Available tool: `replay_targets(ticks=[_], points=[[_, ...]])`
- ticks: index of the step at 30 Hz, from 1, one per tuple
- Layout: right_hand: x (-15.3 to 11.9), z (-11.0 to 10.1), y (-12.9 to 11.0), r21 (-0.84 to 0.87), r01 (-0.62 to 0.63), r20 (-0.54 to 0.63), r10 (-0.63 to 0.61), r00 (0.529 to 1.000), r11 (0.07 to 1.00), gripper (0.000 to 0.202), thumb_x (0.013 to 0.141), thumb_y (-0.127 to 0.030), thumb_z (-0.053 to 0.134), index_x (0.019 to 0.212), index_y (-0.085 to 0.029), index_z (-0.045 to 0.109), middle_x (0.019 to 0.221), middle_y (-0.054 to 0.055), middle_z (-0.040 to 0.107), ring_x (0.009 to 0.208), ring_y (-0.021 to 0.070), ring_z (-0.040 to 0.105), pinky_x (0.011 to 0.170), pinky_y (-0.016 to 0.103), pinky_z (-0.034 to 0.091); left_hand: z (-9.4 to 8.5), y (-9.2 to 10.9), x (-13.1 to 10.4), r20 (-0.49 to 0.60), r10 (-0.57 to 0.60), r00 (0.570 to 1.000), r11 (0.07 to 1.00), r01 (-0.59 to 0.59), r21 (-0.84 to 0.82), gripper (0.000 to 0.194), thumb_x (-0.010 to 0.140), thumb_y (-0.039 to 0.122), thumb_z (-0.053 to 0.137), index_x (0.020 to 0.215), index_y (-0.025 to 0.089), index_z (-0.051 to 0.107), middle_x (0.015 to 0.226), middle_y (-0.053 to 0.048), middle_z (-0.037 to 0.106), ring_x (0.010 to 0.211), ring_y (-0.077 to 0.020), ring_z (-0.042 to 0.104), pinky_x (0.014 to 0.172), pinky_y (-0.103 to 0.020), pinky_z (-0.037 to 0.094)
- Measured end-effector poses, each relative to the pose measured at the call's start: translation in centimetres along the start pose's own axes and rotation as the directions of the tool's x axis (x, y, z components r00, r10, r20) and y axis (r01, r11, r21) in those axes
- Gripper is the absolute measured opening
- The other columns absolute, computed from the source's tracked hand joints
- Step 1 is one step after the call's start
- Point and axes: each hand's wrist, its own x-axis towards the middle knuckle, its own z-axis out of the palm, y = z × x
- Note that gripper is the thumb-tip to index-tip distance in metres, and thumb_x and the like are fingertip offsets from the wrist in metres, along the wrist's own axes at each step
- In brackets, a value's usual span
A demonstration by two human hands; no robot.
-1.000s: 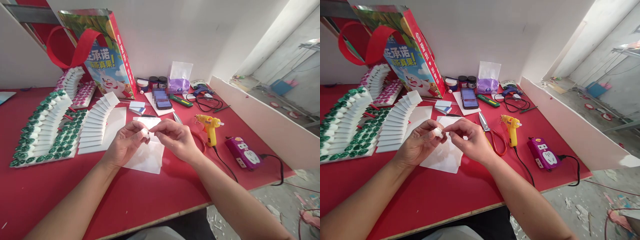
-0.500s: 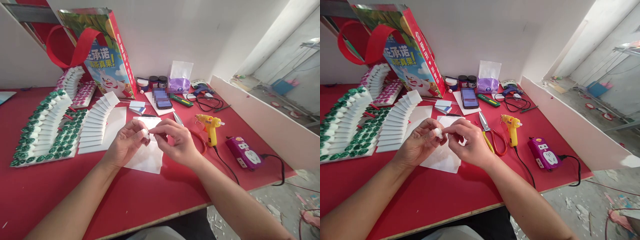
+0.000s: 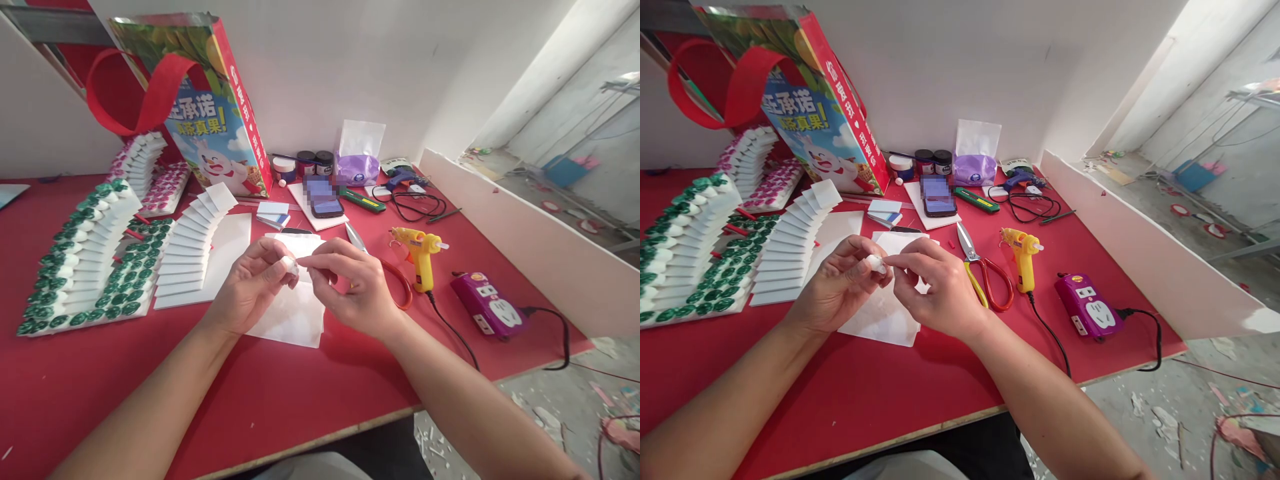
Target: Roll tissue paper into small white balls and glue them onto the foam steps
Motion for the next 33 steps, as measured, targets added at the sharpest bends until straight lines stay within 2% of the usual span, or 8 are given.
replay_targets(ticks=[5, 10, 16, 20, 23, 27, 33], points=[[0.1, 0.0, -0.2, 0.014, -0.027, -0.007, 0.027, 1.000, 1.000, 0.025, 0.089, -0.009, 0.057, 0.098, -0.021, 0.076, 0.086, 0.005, 0.066, 0.068, 0.0120, 0.059, 0.063, 0.028, 0.052, 0.1, 0.2, 0.1, -0.030, -0.011, 0.999, 1.000, 0.011, 0.006, 0.012, 0.084, 0.025, 0.080, 0.085, 0.021, 0.069, 0.077, 0.001, 0.062, 0.069, -0.0118, 0.056, 0.069, -0.027, 0.048], [0.1, 0.1, -0.2, 0.044, -0.033, 0.015, 0.033, 0.999, 0.998, 0.025, 0.090, -0.007, 0.056, 0.096, -0.019, 0.076, 0.086, 0.005, 0.066, 0.070, 0.0125, 0.061, 0.065, 0.028, 0.053, -0.2, 0.0, 0.0, -0.003, -0.006, 1.000, 1.000, 0.006, -0.011, 0.008, 0.085, 0.024, 0.078, 0.088, 0.022, 0.070, 0.080, 0.001, 0.063, 0.071, -0.0113, 0.057, 0.070, -0.026, 0.049], [0.0, 0.2, 0.1, 0.048, 0.068, 0.007, -0.068, 0.998, 0.997, 0.026, 0.088, -0.004, 0.057, 0.099, -0.018, 0.075, 0.087, 0.005, 0.065, 0.070, 0.0117, 0.061, 0.062, 0.026, 0.053, -0.5, -0.2, 0.1, 0.029, 0.014, 0.999, 1.000, -0.014, -0.010, 0.010, 0.085, 0.025, 0.079, 0.089, 0.021, 0.071, 0.081, 0.001, 0.063, 0.072, -0.0109, 0.058, 0.070, -0.024, 0.050], [-0.1, -0.2, -0.5, 0.014, 0.156, -0.049, -0.156, 0.987, 0.988, 0.026, 0.086, -0.001, 0.058, 0.100, -0.015, 0.076, 0.087, 0.007, 0.065, 0.072, 0.0123, 0.062, 0.063, 0.026, 0.053, -0.7, 0.0, 0.1, 0.067, 0.031, 0.997, 0.999, -0.032, 0.026, 0.010, 0.086, 0.025, 0.079, 0.090, 0.021, 0.071, 0.083, 0.000, 0.065, 0.072, -0.0119, 0.060, 0.072, -0.026, 0.051], [0.1, -0.5, -0.8, 0.072, 0.066, -0.087, -0.059, 0.994, 0.995, 0.025, 0.087, -0.003, 0.059, 0.096, -0.016, 0.077, 0.085, 0.005, 0.066, 0.068, 0.0115, 0.061, 0.060, 0.026, 0.052, -0.9, 0.1, 0.1, 0.093, 0.052, 0.994, 0.997, -0.057, 0.048, 0.005, 0.089, 0.023, 0.075, 0.091, 0.022, 0.071, 0.083, 0.000, 0.066, 0.073, -0.0123, 0.060, 0.073, -0.027, 0.050], [0.4, -0.5, -0.6, 0.150, -0.101, -0.055, 0.110, 0.992, 0.984, 0.021, 0.089, -0.008, 0.059, 0.091, -0.018, 0.077, 0.082, 0.004, 0.068, 0.071, 0.0126, 0.063, 0.064, 0.027, 0.052, -1.0, 0.0, 0.1, 0.114, 0.068, 0.991, 0.995, -0.075, 0.063, 0.002, 0.091, 0.020, 0.072, 0.092, 0.022, 0.071, 0.084, 0.000, 0.065, 0.074, -0.0127, 0.061, 0.072, -0.027, 0.050], [0.3, -0.1, -0.5, 0.186, -0.127, -0.018, 0.133, 0.991, 0.974, 0.022, 0.089, -0.007, 0.059, 0.089, -0.019, 0.078, 0.084, 0.004, 0.068, 0.071, 0.0122, 0.062, 0.064, 0.027, 0.050, -0.9, 0.0, 0.0, 0.150, 0.052, 0.987, 0.995, -0.064, 0.075, 0.001, 0.092, 0.020, 0.071, 0.091, 0.021, 0.071, 0.082, 0.000, 0.064, 0.076, -0.0132, 0.062, 0.071, -0.026, 0.050]])
